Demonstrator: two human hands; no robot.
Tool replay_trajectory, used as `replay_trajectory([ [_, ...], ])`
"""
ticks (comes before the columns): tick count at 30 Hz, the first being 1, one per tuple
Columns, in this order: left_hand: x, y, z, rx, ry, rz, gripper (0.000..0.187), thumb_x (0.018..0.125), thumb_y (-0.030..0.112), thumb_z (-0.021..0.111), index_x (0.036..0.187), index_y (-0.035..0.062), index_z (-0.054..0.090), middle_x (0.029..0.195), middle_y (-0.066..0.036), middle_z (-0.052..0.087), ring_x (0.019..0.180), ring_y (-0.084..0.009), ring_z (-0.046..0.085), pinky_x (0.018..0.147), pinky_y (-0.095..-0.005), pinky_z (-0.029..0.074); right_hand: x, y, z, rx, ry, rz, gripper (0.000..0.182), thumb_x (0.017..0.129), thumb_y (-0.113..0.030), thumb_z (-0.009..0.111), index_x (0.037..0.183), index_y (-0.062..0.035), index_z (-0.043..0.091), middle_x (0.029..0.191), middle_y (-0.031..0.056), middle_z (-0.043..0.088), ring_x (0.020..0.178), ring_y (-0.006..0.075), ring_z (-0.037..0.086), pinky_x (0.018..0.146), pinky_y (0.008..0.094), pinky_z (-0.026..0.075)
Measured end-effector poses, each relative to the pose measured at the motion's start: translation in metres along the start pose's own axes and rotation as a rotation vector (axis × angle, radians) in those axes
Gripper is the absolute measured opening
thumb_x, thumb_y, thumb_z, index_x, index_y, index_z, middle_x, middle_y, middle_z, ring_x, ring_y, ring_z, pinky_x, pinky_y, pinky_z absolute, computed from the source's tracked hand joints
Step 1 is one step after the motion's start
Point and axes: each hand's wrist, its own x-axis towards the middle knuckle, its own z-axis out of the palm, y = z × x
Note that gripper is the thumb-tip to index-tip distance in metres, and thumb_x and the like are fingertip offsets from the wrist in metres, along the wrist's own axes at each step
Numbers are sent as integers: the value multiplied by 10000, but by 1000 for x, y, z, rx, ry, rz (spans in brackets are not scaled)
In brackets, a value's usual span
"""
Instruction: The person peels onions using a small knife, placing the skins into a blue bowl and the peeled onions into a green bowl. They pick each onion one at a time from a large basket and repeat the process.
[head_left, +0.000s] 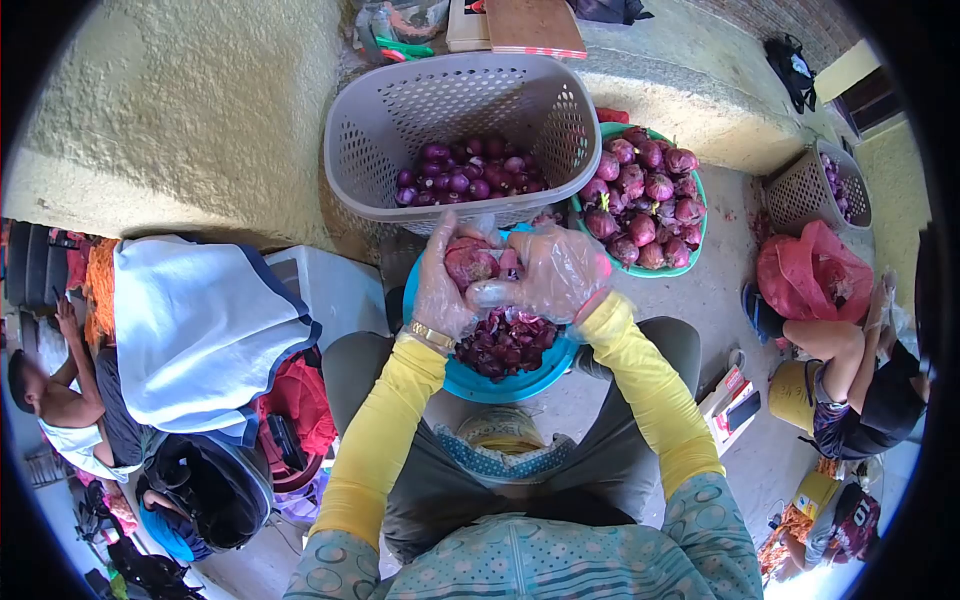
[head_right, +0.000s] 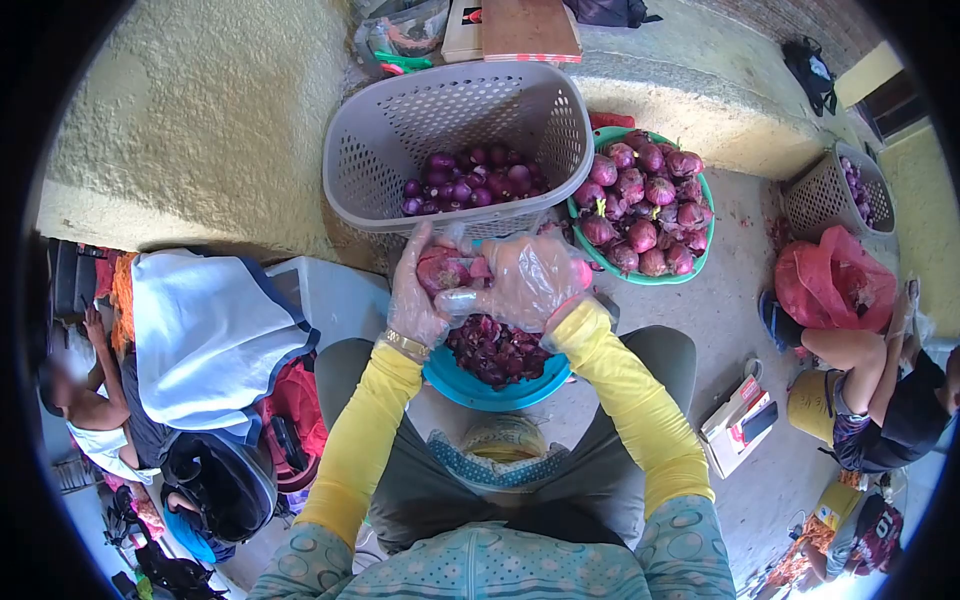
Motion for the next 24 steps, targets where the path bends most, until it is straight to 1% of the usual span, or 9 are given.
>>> replay_trajectory([
  [2,2,-3,-2,-205,-37,37,440,998,500,600,924,66,612,938,-127,696,848,-257,702,771,-399,612,-1,-7,4,29,36,83,676,689,-750,745,768,-79,698,664,161,676,662,351,702,636,456,551],
  [6,-1,-2,1,-252,-43,27,413,999,487,600,940,79,604,960,-134,699,872,-266,701,799,-420,608,2,-8,-3,-64,115,27,682,680,-760,746,742,-84,684,633,151,662,623,343,694,619,450,546],
  [9,-1,-1,2,-208,-43,9,407,998,483,602,996,77,612,998,-129,703,906,-277,702,838,-439,602,2,-6,-1,-67,142,-1,689,654,-767,757,744,-87,692,617,141,657,593,331,686,602,446,543],
  [11,-2,1,3,-260,-123,-45,429,992,497,605,1059,73,621,1047,-127,701,957,-290,698,882,-458,591,3,-5,2,6,123,35,850,531,-856,752,702,-31,639,637,182,638,613,362,679,577,453,526],
  [14,-7,1,13,-268,-75,-26,390,1006,482,589,1088,106,652,1100,-116,704,1001,-286,692,864,-445,592,6,-7,-8,-24,155,36,846,509,-856,760,713,-40,664,639,171,640,594,357,674,561,441,524],
  [15,-8,2,13,-266,-75,-24,390,1006,482,589,1088,106,652,1100,-116,704,1001,-286,692,864,-445,592,7,-7,-12,-22,157,34,846,509,-856,760,713,-40,664,639,171,640,594,357,674,561,441,524],
  [17,-9,1,13,-283,-68,-14,382,1008,474,588,1124,117,656,1162,-130,689,1072,-303,668,921,-471,570,7,-8,-20,-69,122,20,708,576,-775,793,702,-86,688,606,138,652,577,324,679,567,439,540],
  [21,-10,0,11,-300,-100,-27,363,1010,458,590,1125,121,660,1181,-129,681,1103,-310,654,947,-480,557,5,-4,-10,-60,151,-8,707,575,-773,795,693,-85,683,605,141,651,584,327,680,569,440,540],
  [24,-9,0,12,-335,-99,-24,330,1009,438,599,1079,122,662,1122,-103,691,1064,-302,664,939,-482,559,5,-1,-8,-51,185,-44,706,575,-770,799,686,-84,675,598,142,646,573,327,675,568,442,538],
])
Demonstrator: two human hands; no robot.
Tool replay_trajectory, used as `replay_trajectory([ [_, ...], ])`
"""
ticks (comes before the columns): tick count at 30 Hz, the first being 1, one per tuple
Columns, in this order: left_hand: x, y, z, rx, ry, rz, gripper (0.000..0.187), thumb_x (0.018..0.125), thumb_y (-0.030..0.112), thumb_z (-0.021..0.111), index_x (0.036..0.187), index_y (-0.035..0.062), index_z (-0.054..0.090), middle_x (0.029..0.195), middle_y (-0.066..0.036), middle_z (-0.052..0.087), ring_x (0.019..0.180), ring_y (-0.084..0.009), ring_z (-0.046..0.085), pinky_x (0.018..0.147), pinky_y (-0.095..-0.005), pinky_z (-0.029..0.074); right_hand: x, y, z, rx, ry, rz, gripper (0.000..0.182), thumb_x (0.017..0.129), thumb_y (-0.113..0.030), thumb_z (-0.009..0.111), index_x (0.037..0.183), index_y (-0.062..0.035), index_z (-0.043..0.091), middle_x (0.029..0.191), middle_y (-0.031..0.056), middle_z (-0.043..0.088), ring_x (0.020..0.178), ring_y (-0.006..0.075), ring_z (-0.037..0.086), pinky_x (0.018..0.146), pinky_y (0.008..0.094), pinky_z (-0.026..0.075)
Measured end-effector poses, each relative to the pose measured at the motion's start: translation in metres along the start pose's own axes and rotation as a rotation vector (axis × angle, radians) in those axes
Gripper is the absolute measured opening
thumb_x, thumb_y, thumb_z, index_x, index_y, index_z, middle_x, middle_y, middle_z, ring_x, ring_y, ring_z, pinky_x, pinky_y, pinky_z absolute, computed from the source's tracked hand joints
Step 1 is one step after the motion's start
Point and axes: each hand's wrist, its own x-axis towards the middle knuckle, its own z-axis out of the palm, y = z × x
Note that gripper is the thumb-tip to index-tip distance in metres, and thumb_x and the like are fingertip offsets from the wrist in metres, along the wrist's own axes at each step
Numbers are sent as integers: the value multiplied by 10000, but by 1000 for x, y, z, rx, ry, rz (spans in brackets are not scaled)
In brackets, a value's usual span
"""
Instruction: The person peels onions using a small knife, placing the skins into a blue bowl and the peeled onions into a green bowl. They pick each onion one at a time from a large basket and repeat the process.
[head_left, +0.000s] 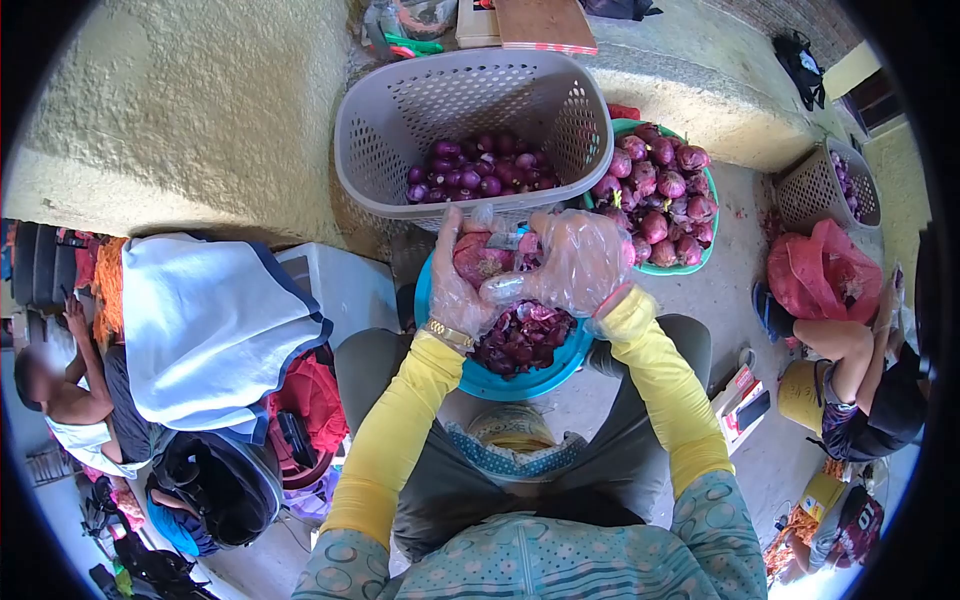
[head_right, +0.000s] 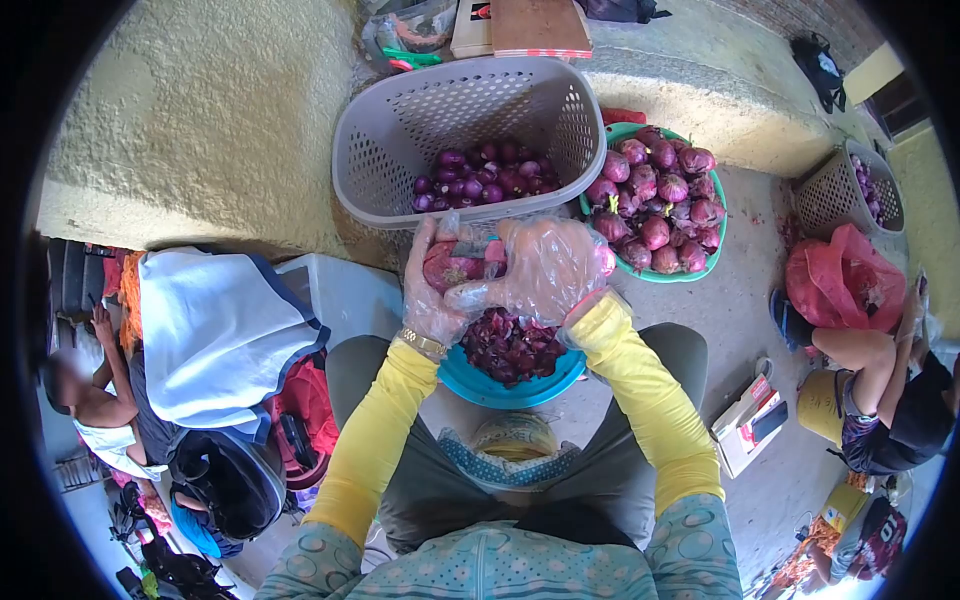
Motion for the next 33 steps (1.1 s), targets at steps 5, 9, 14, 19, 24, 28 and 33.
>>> replay_trajectory([
  [5,0,0,1,-26,-57,-6,283,1007,409,613,958,130,631,992,-56,683,975,-278,676,902,-466,575,1,-4,-7,9,-15,16,697,575,-759,803,689,-83,676,592,144,640,564,334,668,568,448,532],
  [9,5,0,-7,5,-5,20,374,1002,466,603,1033,94,626,1021,-96,691,958,-259,686,846,-428,604,1,-2,-4,-5,-7,25,699,571,-761,801,686,-82,679,588,145,636,564,338,665,569,452,530],
  [14,5,0,-9,4,-14,17,269,1012,396,611,975,129,625,998,-61,680,958,-263,673,854,-456,598,1,3,-2,-14,-44,28,873,556,-902,689,714,-43,690,601,177,621,567,357,666,537,450,520],
  [19,5,-1,-8,-17,-70,41,273,1023,392,591,959,127,600,969,-56,664,958,-253,666,863,-448,595,-2,6,0,-26,-8,8,869,569,-906,674,706,-48,686,595,173,616,565,360,660,542,454,518],
  [24,0,-2,6,90,50,82,314,1041,423,543,928,132,573,928,-50,640,942,-238,654,865,-425,581,-4,5,5,42,-73,48,835,586,-875,705,705,-49,681,603,163,619,582,353,665,550,453,520],
  [28,-2,-5,5,105,-64,195,349,1044,455,526,921,132,576,931,-57,642,928,-231,647,870,-402,553,-5,-9,-1,34,-80,94,743,621,-792,756,719,-57,706,621,161,644,600,347,678,588,450,538],
  [33,-2,-5,4,150,-89,189,362,1045,465,519,942,127,600,958,-64,655,946,-226,647,884,-389,542,3,-9,-20,-20,-175,101,672,650,-736,780,733,-71,738,626,166,665,611,347,687,612,445,552],
])
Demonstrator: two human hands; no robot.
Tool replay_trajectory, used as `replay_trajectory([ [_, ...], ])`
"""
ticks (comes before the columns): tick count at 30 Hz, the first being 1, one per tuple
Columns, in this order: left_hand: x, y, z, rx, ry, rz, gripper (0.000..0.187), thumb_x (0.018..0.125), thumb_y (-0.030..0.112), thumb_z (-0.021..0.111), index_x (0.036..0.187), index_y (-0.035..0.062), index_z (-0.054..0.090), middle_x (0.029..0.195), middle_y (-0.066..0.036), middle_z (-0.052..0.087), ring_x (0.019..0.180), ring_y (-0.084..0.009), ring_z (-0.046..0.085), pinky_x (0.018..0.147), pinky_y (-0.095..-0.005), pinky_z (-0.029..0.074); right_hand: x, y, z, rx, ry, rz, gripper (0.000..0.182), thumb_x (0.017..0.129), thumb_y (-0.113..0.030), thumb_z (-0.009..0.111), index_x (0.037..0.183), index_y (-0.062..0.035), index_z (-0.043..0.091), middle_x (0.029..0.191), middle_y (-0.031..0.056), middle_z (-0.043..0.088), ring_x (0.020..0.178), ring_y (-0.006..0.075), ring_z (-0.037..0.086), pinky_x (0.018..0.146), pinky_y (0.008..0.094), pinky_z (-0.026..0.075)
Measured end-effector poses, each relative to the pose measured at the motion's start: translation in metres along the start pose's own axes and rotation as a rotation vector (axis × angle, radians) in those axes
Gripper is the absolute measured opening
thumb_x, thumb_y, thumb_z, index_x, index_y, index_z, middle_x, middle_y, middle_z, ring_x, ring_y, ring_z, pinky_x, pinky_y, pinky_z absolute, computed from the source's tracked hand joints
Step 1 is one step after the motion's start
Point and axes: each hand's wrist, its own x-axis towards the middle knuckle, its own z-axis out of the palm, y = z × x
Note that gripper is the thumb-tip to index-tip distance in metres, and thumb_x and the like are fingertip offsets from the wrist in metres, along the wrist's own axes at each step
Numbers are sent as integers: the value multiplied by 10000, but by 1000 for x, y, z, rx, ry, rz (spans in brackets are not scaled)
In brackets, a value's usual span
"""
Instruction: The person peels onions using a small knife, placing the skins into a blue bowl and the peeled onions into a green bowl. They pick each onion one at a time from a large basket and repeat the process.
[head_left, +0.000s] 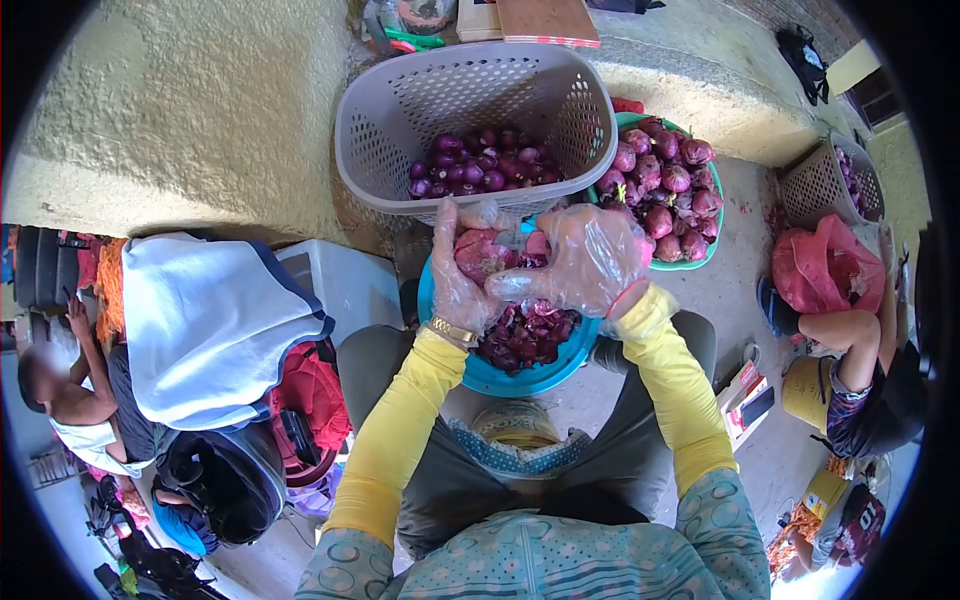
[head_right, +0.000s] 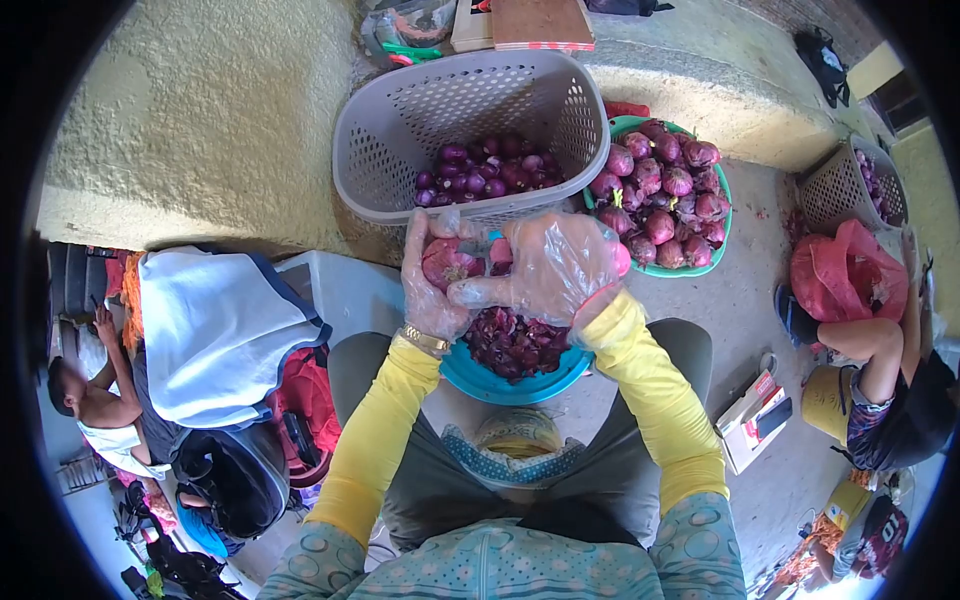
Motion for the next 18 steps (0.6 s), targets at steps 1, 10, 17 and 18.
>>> replay_trajectory([
  [1,-1,-1,3,30,45,-5,370,1040,475,522,967,125,618,970,-68,666,948,-229,653,878,-390,546,1,2,-1,-5,-20,-12,677,658,-744,768,738,-73,744,622,165,664,610,345,687,607,444,550],
  [10,5,-4,-17,-40,153,-5,404,1008,503,570,1012,109,657,979,-93,694,927,-255,677,862,-424,565,-7,-2,29,24,59,11,751,706,-818,683,746,-68,701,603,166,630,587,339,667,556,447,518],
  [17,4,-3,-22,14,166,157,415,1036,497,522,1000,95,619,991,-110,670,941,-267,654,872,-433,555,-10,-15,39,78,132,88,707,785,-761,670,795,-54,704,591,159,623,559,350,653,532,450,510],
  [18,3,-3,-21,14,168,158,415,1036,497,522,1000,95,619,991,-110,670,941,-267,654,872,-433,555,-10,-15,42,79,130,88,707,785,-761,670,795,-54,704,591,159,623,559,350,653,532,450,510],
])
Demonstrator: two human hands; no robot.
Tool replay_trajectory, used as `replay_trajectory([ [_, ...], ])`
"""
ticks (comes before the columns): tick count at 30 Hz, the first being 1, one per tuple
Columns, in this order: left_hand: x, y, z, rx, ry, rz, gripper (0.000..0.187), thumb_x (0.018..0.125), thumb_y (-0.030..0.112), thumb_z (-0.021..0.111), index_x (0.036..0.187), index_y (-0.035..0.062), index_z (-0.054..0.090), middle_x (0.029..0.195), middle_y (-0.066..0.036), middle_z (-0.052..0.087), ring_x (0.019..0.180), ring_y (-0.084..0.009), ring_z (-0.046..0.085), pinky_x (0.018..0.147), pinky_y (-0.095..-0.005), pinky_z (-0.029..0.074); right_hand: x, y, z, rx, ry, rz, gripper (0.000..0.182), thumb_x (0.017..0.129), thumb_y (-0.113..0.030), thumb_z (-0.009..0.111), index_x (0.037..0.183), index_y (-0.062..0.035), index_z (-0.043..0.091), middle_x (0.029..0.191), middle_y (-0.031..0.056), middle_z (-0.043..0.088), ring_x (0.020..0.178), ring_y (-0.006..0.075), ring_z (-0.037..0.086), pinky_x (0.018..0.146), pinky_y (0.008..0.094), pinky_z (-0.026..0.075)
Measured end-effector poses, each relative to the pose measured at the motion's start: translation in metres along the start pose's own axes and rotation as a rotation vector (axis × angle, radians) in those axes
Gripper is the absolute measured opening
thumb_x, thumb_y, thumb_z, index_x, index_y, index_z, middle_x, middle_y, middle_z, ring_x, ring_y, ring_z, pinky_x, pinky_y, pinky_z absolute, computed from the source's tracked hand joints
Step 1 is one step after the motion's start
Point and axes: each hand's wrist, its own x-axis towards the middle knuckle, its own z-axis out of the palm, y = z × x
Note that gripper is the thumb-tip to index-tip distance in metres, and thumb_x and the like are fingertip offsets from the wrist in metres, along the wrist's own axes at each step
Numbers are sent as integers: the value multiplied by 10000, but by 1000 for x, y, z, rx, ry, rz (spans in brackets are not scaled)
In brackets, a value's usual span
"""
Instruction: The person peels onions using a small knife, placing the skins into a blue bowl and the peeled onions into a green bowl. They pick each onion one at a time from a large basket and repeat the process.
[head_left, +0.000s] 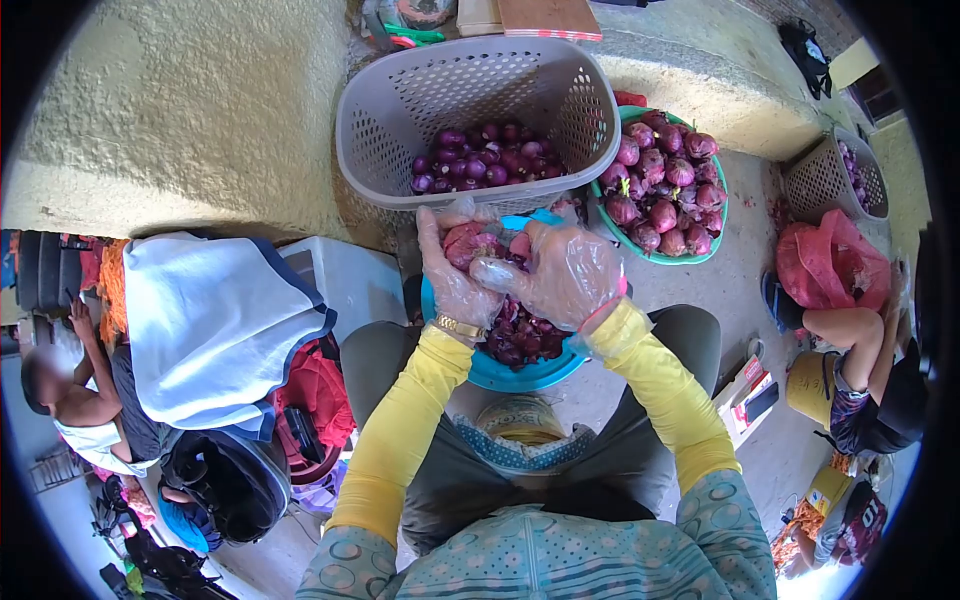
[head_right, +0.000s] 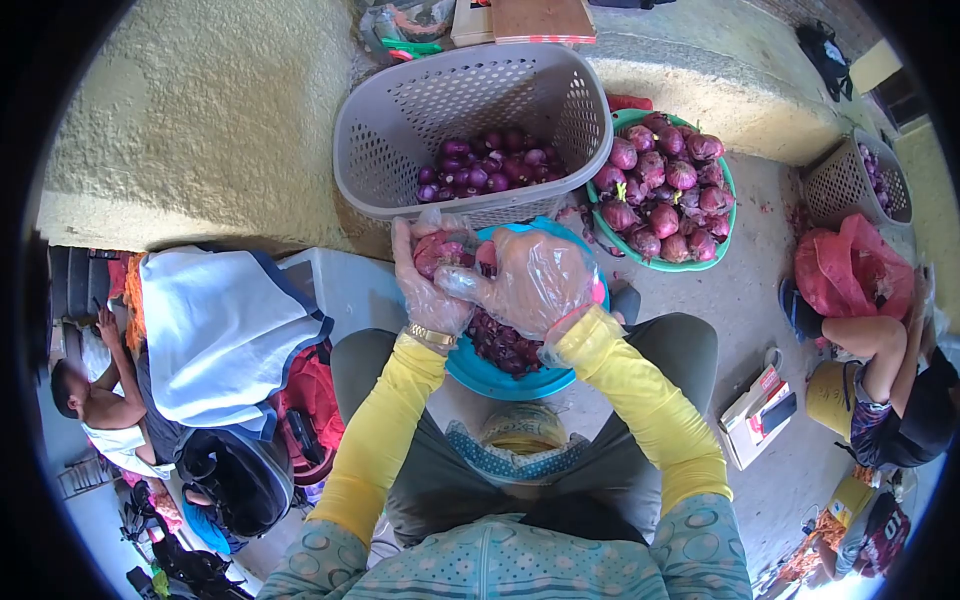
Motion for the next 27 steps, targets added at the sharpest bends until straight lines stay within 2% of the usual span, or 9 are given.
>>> replay_trajectory([
  [5,2,-2,-3,136,-45,190,453,1057,510,467,1007,84,613,992,-113,666,947,-259,637,894,-417,536,-4,3,17,117,47,42,673,816,-726,670,807,-54,706,604,163,628,585,356,658,551,453,515],
  [9,1,-4,-2,63,-87,178,449,1057,493,475,1061,70,626,1027,-111,669,971,-256,634,900,-414,534,-2,8,16,104,36,41,657,811,-715,682,800,-59,707,614,169,629,604,360,660,566,457,517],
  [12,1,5,9,137,-69,9,503,1029,533,519,1129,57,649,1006,-114,671,959,-246,644,896,-401,548,8,18,-3,116,1,-4,632,796,-699,704,780,-68,699,625,175,632,614,362,664,579,464,519],
  [14,3,16,16,103,-130,-289,484,1024,460,556,1214,24,643,1075,-129,677,1055,-258,642,950,-414,535,14,22,-19,33,-39,-87,618,792,-694,710,799,-76,709,653,184,657,640,365,684,621,457,533],
  [15,-4,22,31,89,-130,-313,401,1015,399,581,1127,19,643,1063,-139,689,1046,-268,662,932,-416,550,15,22,-19,31,-47,-72,635,757,-713,724,793,-79,712,651,174,663,632,359,688,632,464,537],
  [18,5,18,4,65,-94,-338,357,1015,385,584,1051,33,628,1011,-137,693,974,-273,678,886,-413,571,8,17,-6,37,-44,-90,646,717,-727,748,783,-86,706,627,170,636,622,354,678,590,451,537],
  [19,6,14,1,28,1,-316,341,1021,383,573,977,45,604,975,-130,695,920,-277,687,853,-422,583,8,15,-5,15,-19,-109,657,699,-740,754,790,-91,709,639,161,649,605,351,676,587,446,543],
  [23,5,9,-2,72,-13,-288,343,1025,383,565,980,45,605,981,-123,693,937,-272,680,862,-427,580,8,19,5,-9,40,-142,656,709,-737,750,807,-90,708,647,155,655,612,349,679,587,445,544],
  [27,2,5,-2,44,39,-161,366,1036,410,530,985,56,608,984,-109,681,953,-261,665,863,-427,574,6,12,13,45,-17,-46,640,743,-711,738,784,-73,707,665,161,680,644,339,695,628,456,542],
])
